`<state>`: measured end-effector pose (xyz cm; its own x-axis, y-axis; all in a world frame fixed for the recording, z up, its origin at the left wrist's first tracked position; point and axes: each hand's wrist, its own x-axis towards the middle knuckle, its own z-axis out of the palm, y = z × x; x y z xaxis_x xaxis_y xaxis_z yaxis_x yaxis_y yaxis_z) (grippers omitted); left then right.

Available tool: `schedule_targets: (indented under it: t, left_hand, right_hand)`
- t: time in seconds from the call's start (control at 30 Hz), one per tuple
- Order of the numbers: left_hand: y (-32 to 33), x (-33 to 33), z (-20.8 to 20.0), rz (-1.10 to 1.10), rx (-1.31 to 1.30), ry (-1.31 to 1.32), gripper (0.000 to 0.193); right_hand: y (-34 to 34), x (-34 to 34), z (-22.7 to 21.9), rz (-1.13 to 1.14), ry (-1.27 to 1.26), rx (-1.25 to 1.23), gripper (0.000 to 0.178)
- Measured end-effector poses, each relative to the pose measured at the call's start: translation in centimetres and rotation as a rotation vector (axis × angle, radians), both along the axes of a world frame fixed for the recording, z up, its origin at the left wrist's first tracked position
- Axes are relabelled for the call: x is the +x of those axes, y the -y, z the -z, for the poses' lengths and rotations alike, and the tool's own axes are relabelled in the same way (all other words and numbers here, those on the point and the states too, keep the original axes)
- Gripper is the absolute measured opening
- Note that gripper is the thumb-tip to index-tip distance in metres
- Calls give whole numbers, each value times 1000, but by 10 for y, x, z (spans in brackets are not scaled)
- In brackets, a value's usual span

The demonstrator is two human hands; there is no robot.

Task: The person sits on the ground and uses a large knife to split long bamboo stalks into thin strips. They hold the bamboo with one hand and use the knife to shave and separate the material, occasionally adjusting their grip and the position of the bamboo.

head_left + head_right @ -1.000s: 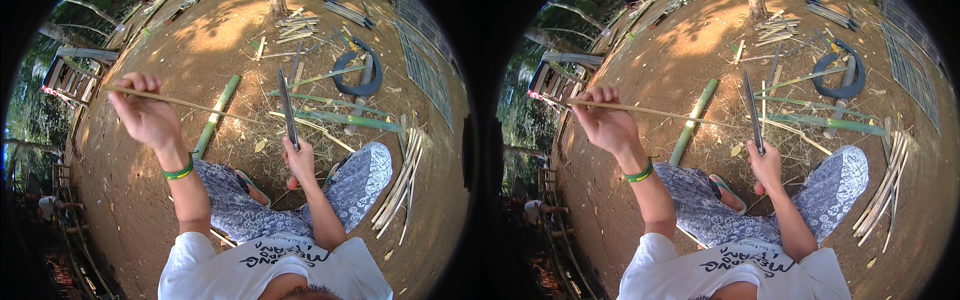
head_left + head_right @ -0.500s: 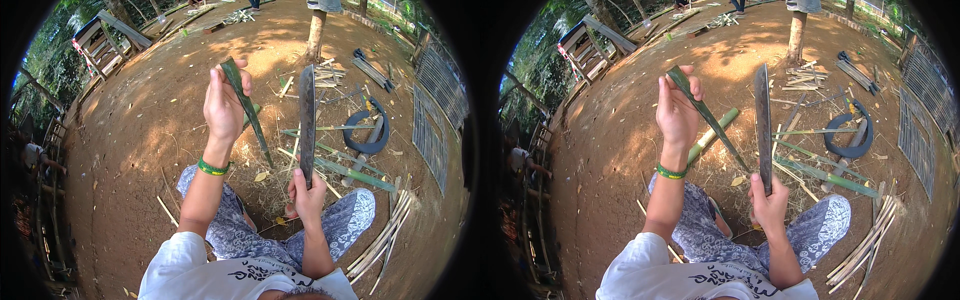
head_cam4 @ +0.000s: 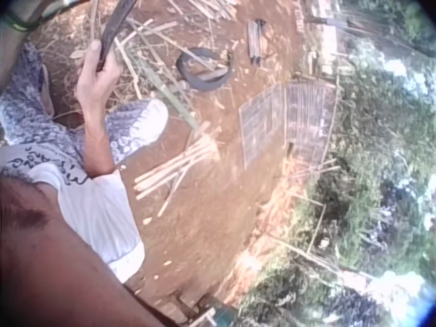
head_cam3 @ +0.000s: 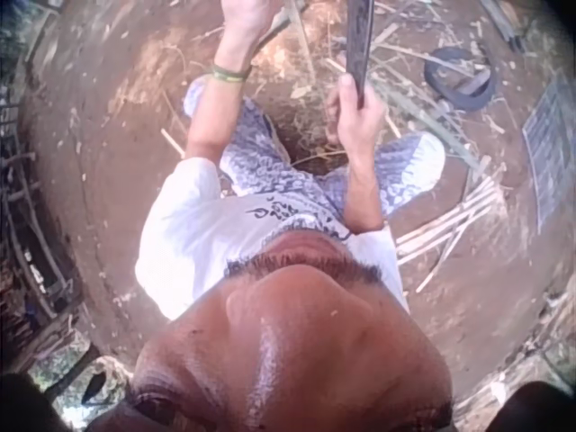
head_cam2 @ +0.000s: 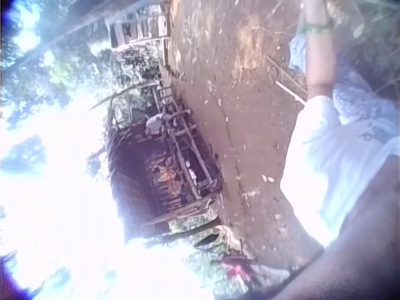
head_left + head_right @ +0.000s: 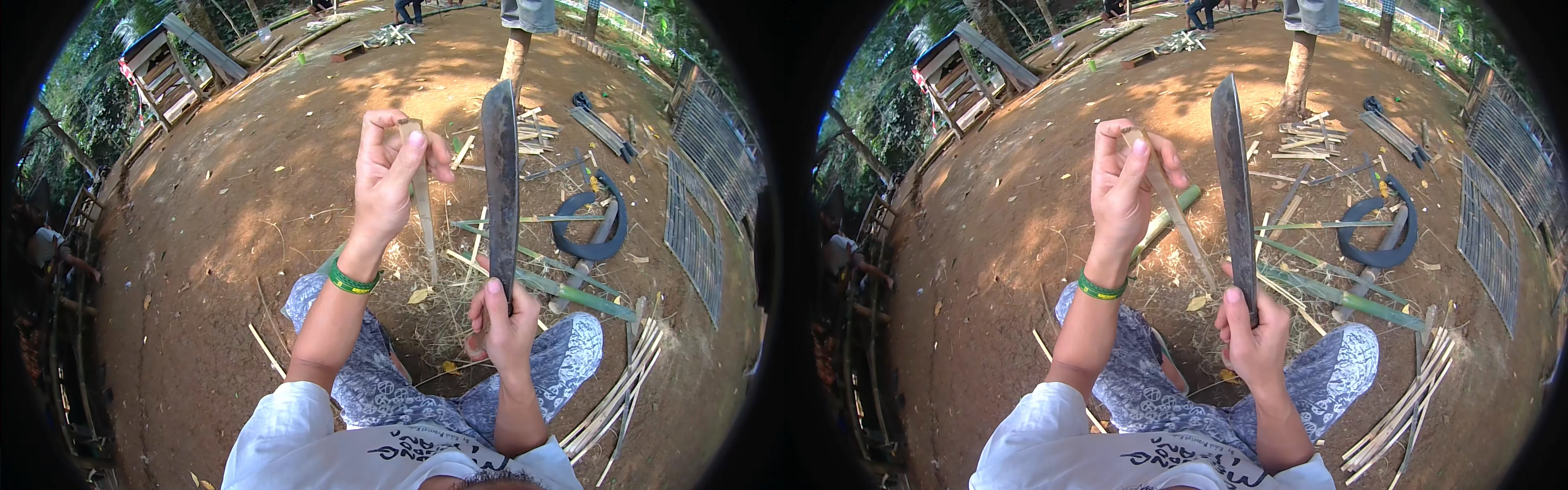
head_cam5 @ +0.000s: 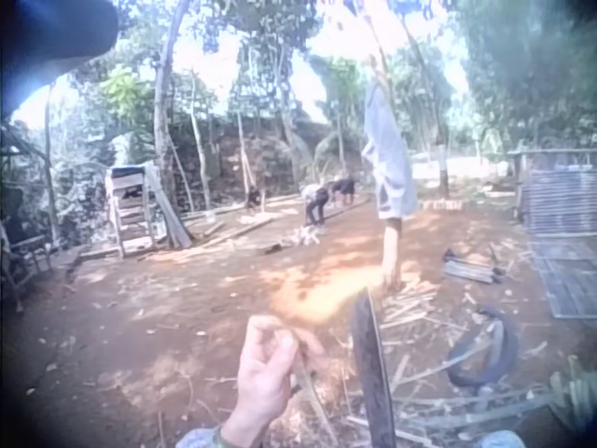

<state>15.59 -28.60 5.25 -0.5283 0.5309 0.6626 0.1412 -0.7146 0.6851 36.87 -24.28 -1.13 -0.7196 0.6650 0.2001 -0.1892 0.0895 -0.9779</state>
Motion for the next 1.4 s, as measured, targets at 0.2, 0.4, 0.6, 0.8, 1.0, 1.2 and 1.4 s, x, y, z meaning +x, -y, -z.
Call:
schedule_targets:
  t: [0.2,0.4,0.6,0.8,1.0,1.2,1.4]
  left_hand:
    - [2,-1,-6,26,-10,5,40]
    - [12,1,-19,20,74,72,39]
    - [18,31,11,93,84,-14,20]
    - [38,77,57,135,-6,-115,30]
    - [39,69,38,50,27,-149,43]
    - [46,55,-2,-2,126,-359,39]
    - [33,67,71,24,-90,-294,31]
  right_hand:
    - [-1,4,-6,7,3,-16,38]
    - [-5,7,4,-21,-106,33,51]
    - [-3,16,-3,-52,-157,68,68]
    - [8,42,-11,-234,-52,0,65]
    - [13,51,-27,-287,-96,45,73]
    - [11,52,-42,-279,-84,107,79]
    - [13,49,-26,-244,-79,112,72]
